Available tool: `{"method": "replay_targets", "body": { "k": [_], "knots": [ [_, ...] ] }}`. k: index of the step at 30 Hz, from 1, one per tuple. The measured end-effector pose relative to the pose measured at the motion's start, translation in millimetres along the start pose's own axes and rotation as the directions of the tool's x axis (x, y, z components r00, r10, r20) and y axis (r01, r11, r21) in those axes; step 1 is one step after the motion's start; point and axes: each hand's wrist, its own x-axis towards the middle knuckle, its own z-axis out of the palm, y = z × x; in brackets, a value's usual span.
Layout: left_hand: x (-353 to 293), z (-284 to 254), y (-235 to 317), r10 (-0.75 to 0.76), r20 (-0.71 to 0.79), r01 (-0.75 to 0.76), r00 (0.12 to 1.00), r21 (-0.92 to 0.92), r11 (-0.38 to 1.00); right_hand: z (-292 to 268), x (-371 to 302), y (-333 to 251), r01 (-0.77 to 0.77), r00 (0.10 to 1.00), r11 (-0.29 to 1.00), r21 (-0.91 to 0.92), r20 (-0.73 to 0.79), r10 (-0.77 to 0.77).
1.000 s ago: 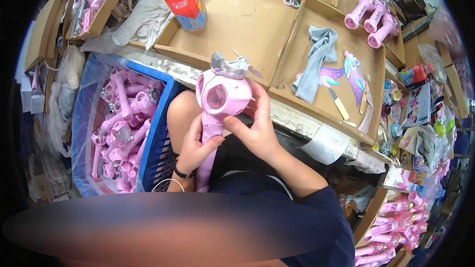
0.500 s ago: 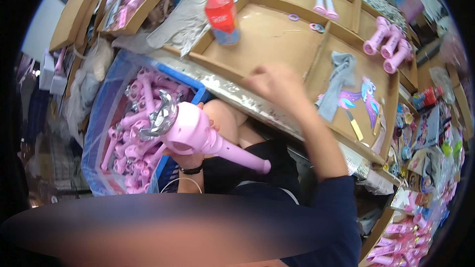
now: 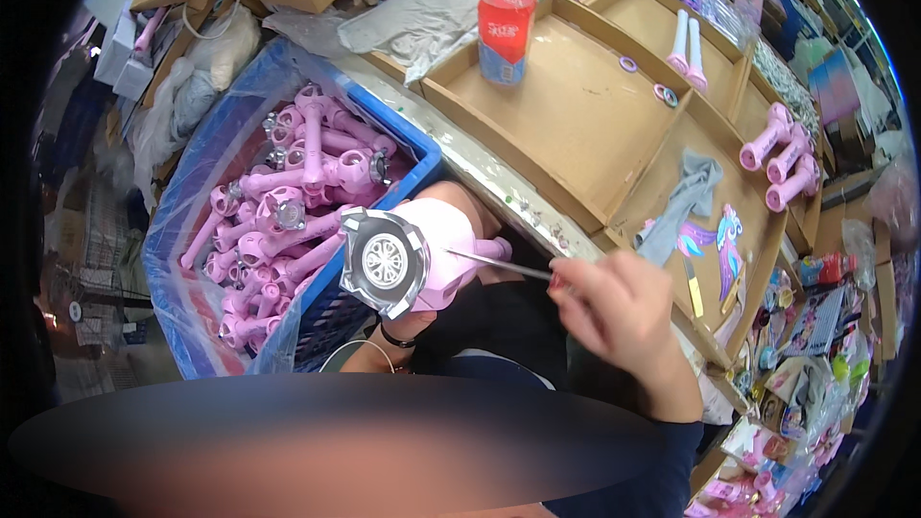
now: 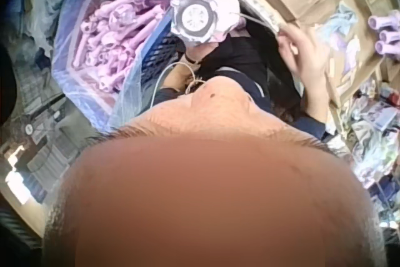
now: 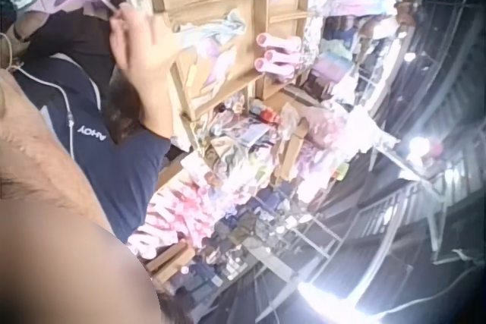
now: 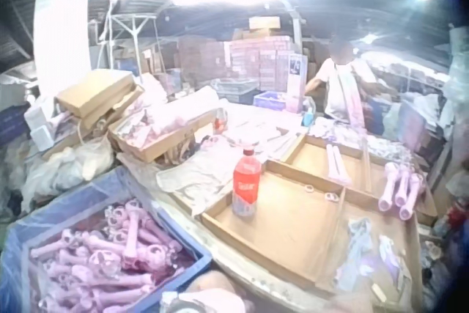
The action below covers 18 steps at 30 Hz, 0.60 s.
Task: The person assembles pink toy wands by attaching a silver crown piece to the wand head, inserting a decorative wing sticker, and wiping the wand with a cloth. The person repeats this sequence on multiple wands, handling each one individually.
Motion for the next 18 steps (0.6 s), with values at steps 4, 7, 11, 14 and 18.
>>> {"method": "replay_targets", "body": {
  "k": [4,7,11,14,18],
  "knots": [
    [-2,9,-3,0.068,0.103,-0.085,0.992,0.173,0.981,0,-17,-19,-0.059,0.998,0.993,-0.099,-0.028,0.056],
    [4,15,2,0.093,0.247,-0.169,0.964,0.307,0.936,-1,-24,-21,-0.101,0.995,0.98,-0.171,-0.042,0.095],
    [17,15,19,-0.173,0.426,-0.109,0.888,0.561,0.821,-8,-30,-19,-0.145,0.989,0.965,-0.219,-0.025,0.143],
    [18,19,20,-0.169,0.474,-0.146,0.864,0.558,0.817,-12,-37,-15,-0.204,0.977,0.97,-0.134,0.032,0.21],
    [13,26,9,-0.096,0.51,-0.222,0.855,0.526,0.821,-14,-50,-13,-0.362,0.928,0.931,0.036,0.111,0.356]
  ]
}}
